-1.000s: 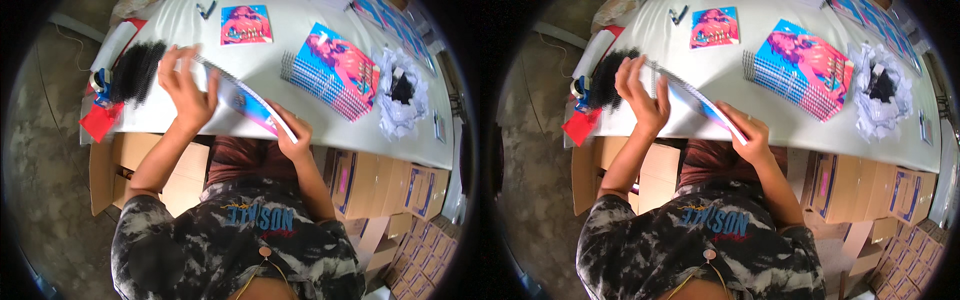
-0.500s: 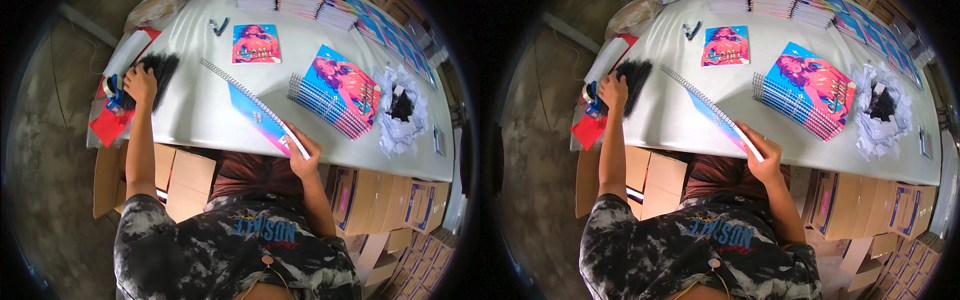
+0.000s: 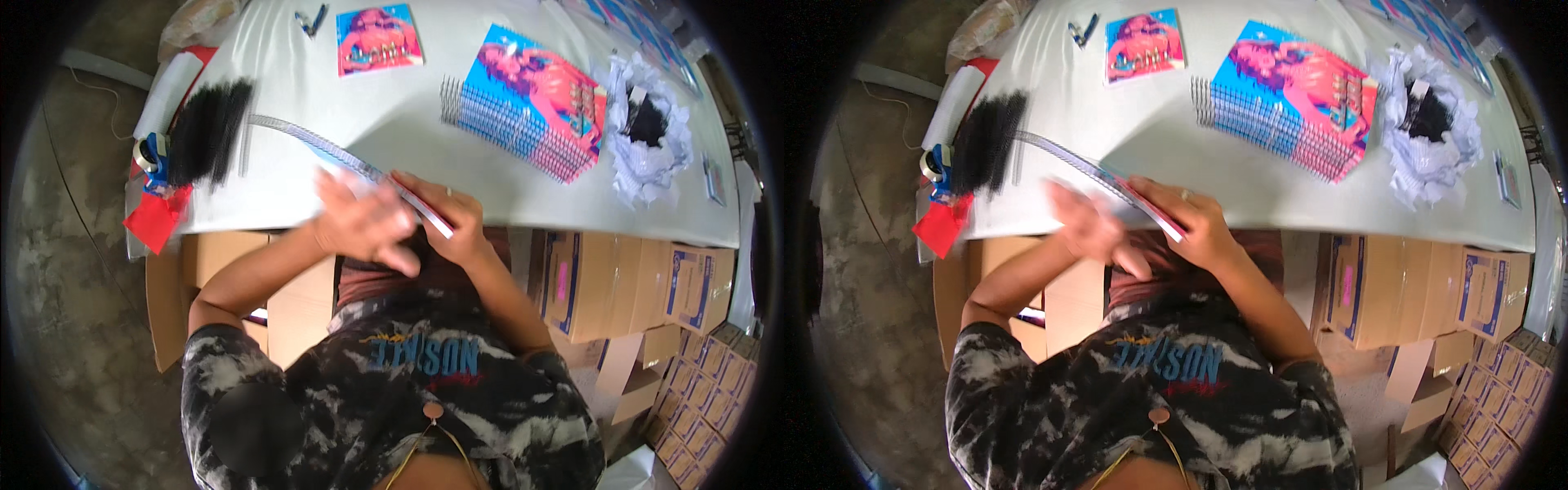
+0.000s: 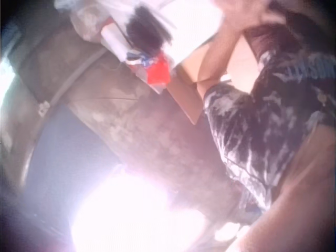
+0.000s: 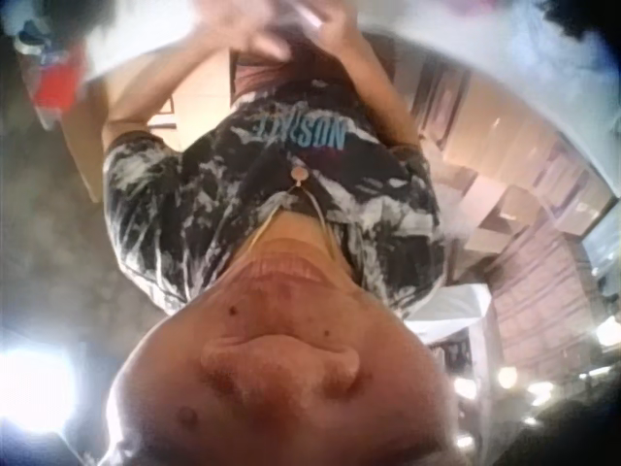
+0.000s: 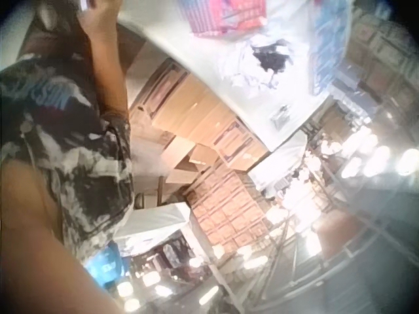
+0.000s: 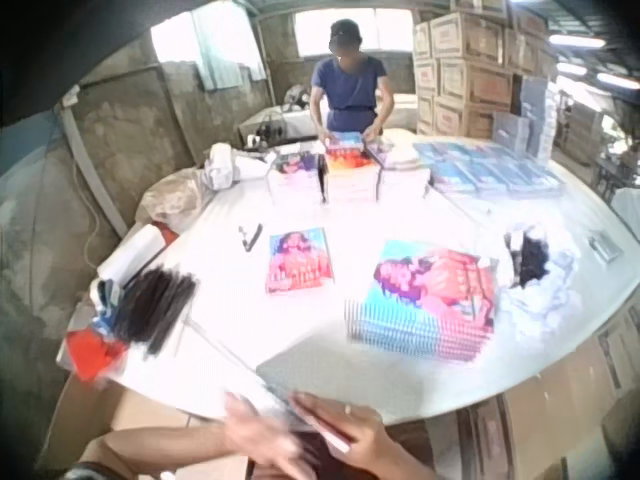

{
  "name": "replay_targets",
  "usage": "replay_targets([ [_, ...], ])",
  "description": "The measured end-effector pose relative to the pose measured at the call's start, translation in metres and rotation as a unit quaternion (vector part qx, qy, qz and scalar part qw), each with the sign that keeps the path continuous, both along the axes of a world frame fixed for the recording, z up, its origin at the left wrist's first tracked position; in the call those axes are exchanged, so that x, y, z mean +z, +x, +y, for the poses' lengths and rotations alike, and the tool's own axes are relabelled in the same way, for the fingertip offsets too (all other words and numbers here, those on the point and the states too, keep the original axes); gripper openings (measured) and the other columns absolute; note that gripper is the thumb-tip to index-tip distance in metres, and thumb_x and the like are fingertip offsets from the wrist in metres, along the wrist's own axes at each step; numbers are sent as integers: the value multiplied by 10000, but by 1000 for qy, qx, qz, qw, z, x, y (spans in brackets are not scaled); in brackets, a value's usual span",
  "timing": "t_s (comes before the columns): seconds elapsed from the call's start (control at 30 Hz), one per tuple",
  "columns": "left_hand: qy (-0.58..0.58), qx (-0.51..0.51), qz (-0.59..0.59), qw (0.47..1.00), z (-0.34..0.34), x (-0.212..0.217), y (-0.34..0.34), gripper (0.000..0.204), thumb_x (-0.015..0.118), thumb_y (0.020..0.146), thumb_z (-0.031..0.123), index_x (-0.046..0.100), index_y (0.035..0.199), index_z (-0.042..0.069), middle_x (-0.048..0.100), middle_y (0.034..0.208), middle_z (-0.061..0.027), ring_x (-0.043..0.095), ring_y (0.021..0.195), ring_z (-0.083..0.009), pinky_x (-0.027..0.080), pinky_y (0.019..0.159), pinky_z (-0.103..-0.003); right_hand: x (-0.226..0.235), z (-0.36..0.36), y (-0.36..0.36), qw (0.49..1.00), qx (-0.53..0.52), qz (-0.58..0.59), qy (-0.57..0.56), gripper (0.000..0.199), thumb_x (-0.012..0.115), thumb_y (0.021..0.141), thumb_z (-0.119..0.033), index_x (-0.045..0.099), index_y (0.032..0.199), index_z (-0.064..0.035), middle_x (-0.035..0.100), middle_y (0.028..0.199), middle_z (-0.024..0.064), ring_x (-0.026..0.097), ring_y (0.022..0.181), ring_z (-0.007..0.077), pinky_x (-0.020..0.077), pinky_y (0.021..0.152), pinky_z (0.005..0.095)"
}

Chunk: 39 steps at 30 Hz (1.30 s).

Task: The person inserts metal spiral coils into the binding holes of spiral notebooks, then stacks the completed notebooks. The person uses pliers to crimp the ends of the spiral coils on a stack of notebooks.

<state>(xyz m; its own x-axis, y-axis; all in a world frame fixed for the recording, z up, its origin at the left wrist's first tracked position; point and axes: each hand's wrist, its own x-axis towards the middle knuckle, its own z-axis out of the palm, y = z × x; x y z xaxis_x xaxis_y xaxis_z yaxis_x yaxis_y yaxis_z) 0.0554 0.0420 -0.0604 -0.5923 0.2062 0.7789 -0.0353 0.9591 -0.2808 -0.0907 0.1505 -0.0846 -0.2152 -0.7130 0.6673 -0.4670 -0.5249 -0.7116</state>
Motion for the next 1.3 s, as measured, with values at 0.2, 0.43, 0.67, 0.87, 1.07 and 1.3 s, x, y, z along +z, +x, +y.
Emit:
replay_targets([
  [0.2,149,9,-112,982,6,-64,8,1125,353,642,854,324,1362,-10,252,1357,-348,170,1293,-533,61,1017,-640,-3,-8,7,998,43,-37,16,423,605,725,50,594,1141,-20,624,1097,148,633,959,279,506,814,332],
  [0.43,226,136,36,964,-18,-35,-2,1117,316,640,867,340,1350,5,323,1305,-346,228,1263,-509,118,992,-649,3,-8,16,999,42,2,16,432,615,735,10,583,1162,-54,634,1053,148,639,906,287,511,770,344],
  [0.67,14,69,9,998,10,-30,1,980,304,711,821,404,1328,67,336,1347,-270,267,1241,-472,130,988,-650,5,-3,10,994,66,-52,70,409,658,762,-82,586,1160,-25,654,1024,138,651,899,224,499,774,312],
  [0.87,237,-8,-94,967,43,-48,8,1055,462,775,684,40,1408,-47,68,1403,-372,99,1299,-536,79,1004,-652,-1,-14,17,995,38,-88,27,368,627,803,-114,568,1140,22,604,1138,171,619,990,265,487,833,319],
  [1.07,593,-27,-54,803,63,55,36,573,409,942,273,237,1342,-99,386,1266,-306,470,1101,-352,394,912,-393,63,-10,36,991,84,86,-65,711,531,823,-372,270,1402,-52,215,1461,160,98,1373,370,11,1090,510],
  [1.3,786,13,98,610,23,55,41,115,592,870,77,633,884,-29,643,825,-40,557,750,-62,462,702,-213,97,-19,9,932,102,4,348,236,551,897,-187,634,952,28,650,757,83,605,673,146,472,699,270],
])
